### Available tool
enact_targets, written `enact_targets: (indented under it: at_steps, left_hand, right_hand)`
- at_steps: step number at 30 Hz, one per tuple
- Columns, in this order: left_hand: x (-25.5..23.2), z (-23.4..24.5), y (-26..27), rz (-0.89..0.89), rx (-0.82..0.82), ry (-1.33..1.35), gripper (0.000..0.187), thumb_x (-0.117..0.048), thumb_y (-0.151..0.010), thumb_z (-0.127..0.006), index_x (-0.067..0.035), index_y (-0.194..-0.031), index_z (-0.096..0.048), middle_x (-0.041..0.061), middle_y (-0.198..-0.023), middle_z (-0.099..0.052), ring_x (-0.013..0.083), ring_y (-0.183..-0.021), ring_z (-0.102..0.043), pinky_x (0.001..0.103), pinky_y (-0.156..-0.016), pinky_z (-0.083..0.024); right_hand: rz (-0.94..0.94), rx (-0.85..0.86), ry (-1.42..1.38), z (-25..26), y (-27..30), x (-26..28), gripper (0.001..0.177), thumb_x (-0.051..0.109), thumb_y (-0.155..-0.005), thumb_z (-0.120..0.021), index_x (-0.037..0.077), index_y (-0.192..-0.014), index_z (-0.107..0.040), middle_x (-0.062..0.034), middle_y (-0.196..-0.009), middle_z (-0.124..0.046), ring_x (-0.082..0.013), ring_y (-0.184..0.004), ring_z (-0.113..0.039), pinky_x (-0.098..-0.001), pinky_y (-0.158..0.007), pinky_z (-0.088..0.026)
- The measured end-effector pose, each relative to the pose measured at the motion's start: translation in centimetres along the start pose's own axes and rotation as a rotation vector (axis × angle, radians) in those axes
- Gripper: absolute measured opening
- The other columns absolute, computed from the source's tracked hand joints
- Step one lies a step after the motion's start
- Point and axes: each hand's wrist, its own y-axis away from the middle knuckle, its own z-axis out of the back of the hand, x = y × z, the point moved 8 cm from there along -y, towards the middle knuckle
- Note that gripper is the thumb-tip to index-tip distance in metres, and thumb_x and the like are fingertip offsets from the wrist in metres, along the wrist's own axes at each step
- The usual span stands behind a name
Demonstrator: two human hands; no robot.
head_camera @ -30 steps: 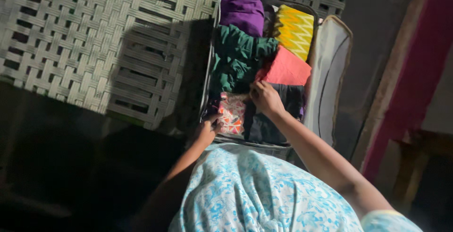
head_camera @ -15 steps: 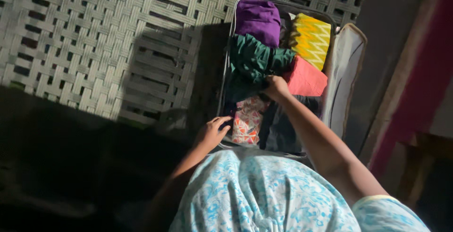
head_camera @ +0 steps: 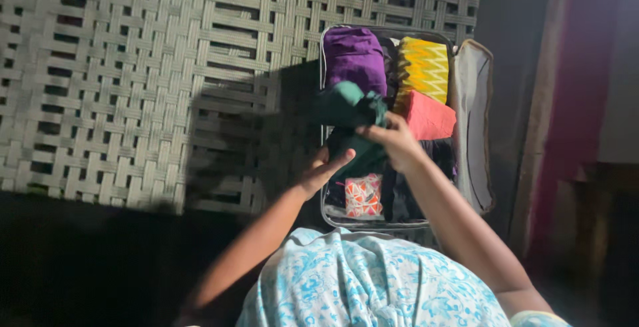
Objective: The person folds a dark garment and a green garment on a woven mat, then places them into a teal suitcase already containing folded clothes. The person closes and zips the suitcase.
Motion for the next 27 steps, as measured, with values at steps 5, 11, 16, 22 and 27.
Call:
enact_targets:
  at_steps: [5,11,16,22,27]
  left_hand:
    - [-5.7,0.6,2.0,-0.123,-0.095,-0.192,0.082,-0.057,-0.077,-0.079,-0.009,-0.139,-0.057,0.005,-0.13,-0.066,0.0165,-0.12,-0.061,0.033,-0.1,-0.048]
    - [-2.2,1.1,6.6,-0.023,-0.062,-0.11,0.08,-0.042,-0.071,-0.087,-0.008,-0.136,-0.058,0.008,-0.127,-0.068,0.021,-0.121,-0.062,0.035,-0.103,-0.048]
    - [0.8,3.9,9.9,-0.028,-0.377,0.071,0.066,-0.036,-0.077,-0.084,-0.008,-0.133,-0.064,0.006,-0.125,-0.069,0.019,-0.115,-0.063,0.034,-0.099,-0.049]
    - [-1.7,11.8,14.3,-0.291,-0.636,0.196,0.054,-0.031,-0.08,-0.084,-0.007,-0.125,-0.068,0.003,-0.12,-0.071,0.0157,-0.109,-0.065,0.033,-0.095,-0.05]
    - [0.0,16.5,17.7,-0.203,-0.709,0.274,0.046,-0.037,-0.084,-0.082,-0.008,-0.118,-0.072,0.006,-0.113,-0.068,0.0192,-0.101,-0.062,0.038,-0.079,-0.044]
  right_hand:
    - [-0.066,0.067,-0.184,-5.0,3.6,-3.7,0.044,0.004,-0.086,-0.077,0.005,-0.127,-0.061,-0.0101,-0.105,-0.073,-0.0175,-0.095,-0.072,-0.0337,-0.087,-0.059]
    - [-0.3,0.128,-0.283,-5.8,8.7,-7.6,0.047,0.005,-0.085,-0.076,0.004,-0.13,-0.061,-0.0044,-0.109,-0.075,-0.0131,-0.097,-0.075,-0.0312,-0.085,-0.062]
    - [-0.308,0.042,-0.397,-1.9,12.4,-8.6,0.021,0.02,-0.09,-0.076,0.005,-0.104,-0.07,-0.0064,-0.089,-0.075,-0.019,-0.073,-0.074,-0.0343,-0.065,-0.06]
    - [-0.195,-0.109,-0.532,8.4,16.2,-7.4,0.018,0.023,-0.092,-0.074,0.006,-0.096,-0.074,-0.0071,-0.087,-0.078,-0.02,-0.073,-0.075,-0.0323,-0.063,-0.058]
    - [0.293,-0.171,-0.222,13.3,19.8,-3.7,0.036,0.009,-0.085,-0.068,0.007,-0.121,-0.068,-0.0072,-0.106,-0.075,-0.0222,-0.094,-0.073,-0.0372,-0.083,-0.058]
